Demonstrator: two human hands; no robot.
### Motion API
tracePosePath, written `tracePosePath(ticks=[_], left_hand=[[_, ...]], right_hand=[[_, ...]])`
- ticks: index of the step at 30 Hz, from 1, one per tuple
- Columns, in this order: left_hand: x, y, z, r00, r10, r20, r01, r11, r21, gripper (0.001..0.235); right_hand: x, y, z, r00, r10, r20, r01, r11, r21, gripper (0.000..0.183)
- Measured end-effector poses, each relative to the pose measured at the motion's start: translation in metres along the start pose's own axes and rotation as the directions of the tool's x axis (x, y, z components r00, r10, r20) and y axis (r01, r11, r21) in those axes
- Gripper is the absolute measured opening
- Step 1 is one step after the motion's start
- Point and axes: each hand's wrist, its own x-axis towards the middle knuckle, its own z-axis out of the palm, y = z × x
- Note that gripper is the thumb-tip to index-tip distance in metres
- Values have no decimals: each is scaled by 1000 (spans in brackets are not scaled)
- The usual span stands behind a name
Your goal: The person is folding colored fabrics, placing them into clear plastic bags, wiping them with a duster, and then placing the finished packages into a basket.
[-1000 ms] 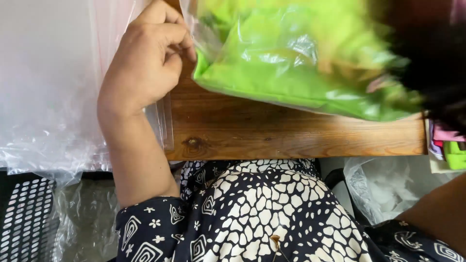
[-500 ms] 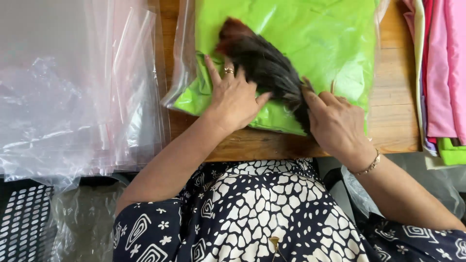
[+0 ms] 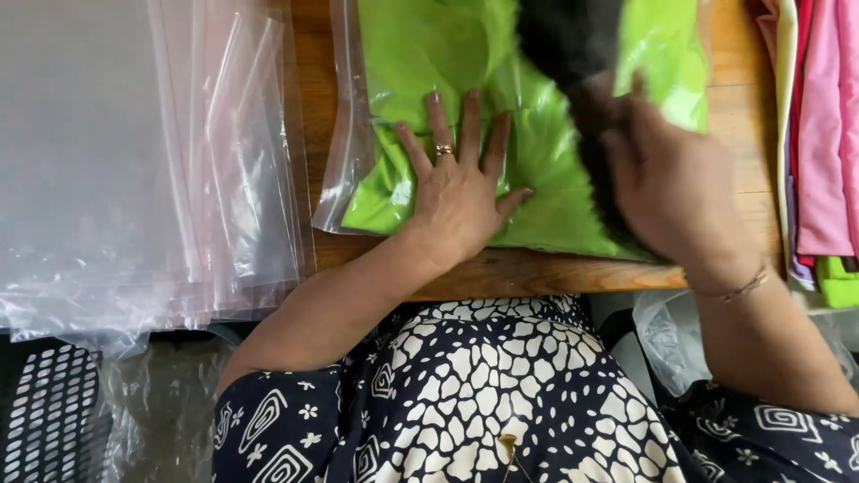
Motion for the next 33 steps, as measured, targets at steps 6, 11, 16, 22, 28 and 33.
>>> tracePosePath(ticks=[6,11,16,22,28,33], left_hand=[[-1,-3,5,999,47,-14,-48,992,-120,57],[-5,-3,-18,985,-45,166,68,989,-135,79],[-1,3,-17,974,-50,223,68,995,-75,79],[2,1,14,1000,-9,-21,7,995,-102,63],[-3,-1,-17,974,-56,219,79,992,-98,80],[-3,-3,-10,983,-31,180,48,995,-89,79]], right_hand=[[11,-66,8,907,-238,347,275,960,-61,58],[19,11,29,959,73,273,55,900,-432,64],[-1,71,35,997,-6,-80,-33,880,-473,38],[-45,-51,-1,979,-157,132,189,937,-292,40],[-41,29,28,1000,-22,-21,-2,650,-760,45],[-28,144,48,960,277,47,-215,830,-514,29]])
